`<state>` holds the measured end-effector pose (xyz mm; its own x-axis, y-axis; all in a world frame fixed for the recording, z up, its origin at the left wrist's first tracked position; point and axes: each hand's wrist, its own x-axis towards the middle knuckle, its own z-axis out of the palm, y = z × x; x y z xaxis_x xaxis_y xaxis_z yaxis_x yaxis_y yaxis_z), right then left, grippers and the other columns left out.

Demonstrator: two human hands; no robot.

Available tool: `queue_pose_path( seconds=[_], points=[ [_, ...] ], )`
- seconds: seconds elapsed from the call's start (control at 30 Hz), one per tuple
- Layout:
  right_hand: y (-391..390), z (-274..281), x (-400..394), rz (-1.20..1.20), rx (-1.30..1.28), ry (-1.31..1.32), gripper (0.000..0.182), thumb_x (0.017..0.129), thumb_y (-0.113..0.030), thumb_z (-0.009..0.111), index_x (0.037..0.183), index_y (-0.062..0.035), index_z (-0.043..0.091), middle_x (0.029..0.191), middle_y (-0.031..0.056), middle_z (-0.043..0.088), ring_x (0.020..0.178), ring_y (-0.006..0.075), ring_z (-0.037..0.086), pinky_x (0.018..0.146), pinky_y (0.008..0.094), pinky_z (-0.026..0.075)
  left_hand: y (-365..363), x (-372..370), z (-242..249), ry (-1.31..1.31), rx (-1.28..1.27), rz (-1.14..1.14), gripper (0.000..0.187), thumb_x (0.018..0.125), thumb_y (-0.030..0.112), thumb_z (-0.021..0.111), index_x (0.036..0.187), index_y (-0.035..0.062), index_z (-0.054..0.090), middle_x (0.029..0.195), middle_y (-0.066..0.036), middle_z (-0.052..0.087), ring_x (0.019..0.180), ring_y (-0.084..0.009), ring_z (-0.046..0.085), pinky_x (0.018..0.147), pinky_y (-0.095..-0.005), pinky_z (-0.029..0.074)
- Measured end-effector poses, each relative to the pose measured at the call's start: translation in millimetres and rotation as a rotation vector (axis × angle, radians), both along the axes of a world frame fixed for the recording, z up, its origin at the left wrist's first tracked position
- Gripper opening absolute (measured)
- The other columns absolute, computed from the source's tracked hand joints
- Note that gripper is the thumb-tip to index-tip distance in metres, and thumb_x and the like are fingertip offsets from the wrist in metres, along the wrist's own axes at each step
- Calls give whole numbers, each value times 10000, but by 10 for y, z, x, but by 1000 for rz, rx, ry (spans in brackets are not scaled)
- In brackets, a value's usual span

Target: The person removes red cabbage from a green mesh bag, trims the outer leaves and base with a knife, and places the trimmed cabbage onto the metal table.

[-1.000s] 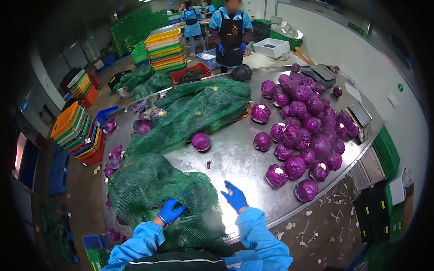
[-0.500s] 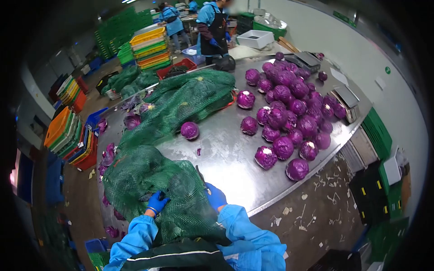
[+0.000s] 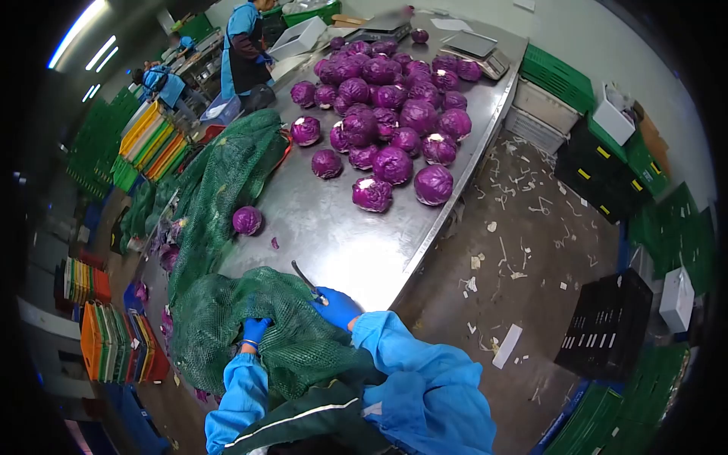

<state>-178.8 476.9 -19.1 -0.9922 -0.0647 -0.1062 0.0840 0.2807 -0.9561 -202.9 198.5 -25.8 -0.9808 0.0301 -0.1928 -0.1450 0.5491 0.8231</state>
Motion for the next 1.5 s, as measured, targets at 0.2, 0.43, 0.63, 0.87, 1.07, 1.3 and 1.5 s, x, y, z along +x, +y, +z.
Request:
queue_pose_path(
  seconds=[0.2,0.43,0.63,0.87,1.07,1.3,1.5],
  points=[
    [74,60,230,68,-102,-43,527,802,-401,655,1184,-51,558,1087,168,621,1011,301,594,878,360,459,-189,6,-308,-191,-96,5,399,732,158,657,1097,2,611,1122,-132,624,908,-274,627,762,-354,497],
    [-88,204,241,261,-13,-29,504,790,-363,669,1169,-46,570,1081,159,607,989,267,584,877,349,444,109,-157,-587,-38,-9,101,461,788,264,593,1184,35,536,1184,-133,579,964,-262,603,816,-349,485],
    [0,151,388,87,-81,-45,374,826,-293,637,1138,-89,600,1032,144,634,964,252,605,852,341,465,-339,16,-799,-154,191,257,517,835,354,538,1258,63,471,1237,-134,540,1012,-251,581,863,-345,474],
    [365,-479,511,-139,-266,-154,363,827,-296,652,1113,-75,617,1007,117,655,948,198,619,842,325,474,-1456,1419,-1824,-459,854,553,586,890,460,474,1344,96,396,1299,-135,495,1068,-239,557,917,-341,462],
    [560,108,432,-254,-420,-149,303,880,-152,578,1162,-42,575,946,46,660,678,86,553,610,222,462,-433,2366,-124,44,1291,505,625,877,463,487,1318,25,414,1336,-159,455,1229,-315,436,1043,-456,335],
    [21,543,237,-100,-568,-98,330,887,-175,583,1196,-64,549,937,25,662,607,68,518,559,218,447,-743,2891,570,329,1308,507,699,828,572,492,1402,208,331,1434,-96,344,1310,-311,322,1066,-542,243],
    [-440,913,517,211,-454,-173,322,920,-203,555,1205,-55,541,949,29,661,801,70,589,604,215,457,-887,2949,644,457,1462,710,632,849,484,525,1382,186,363,1403,-90,389,1289,-297,354,1057,-526,267]
  ],
)
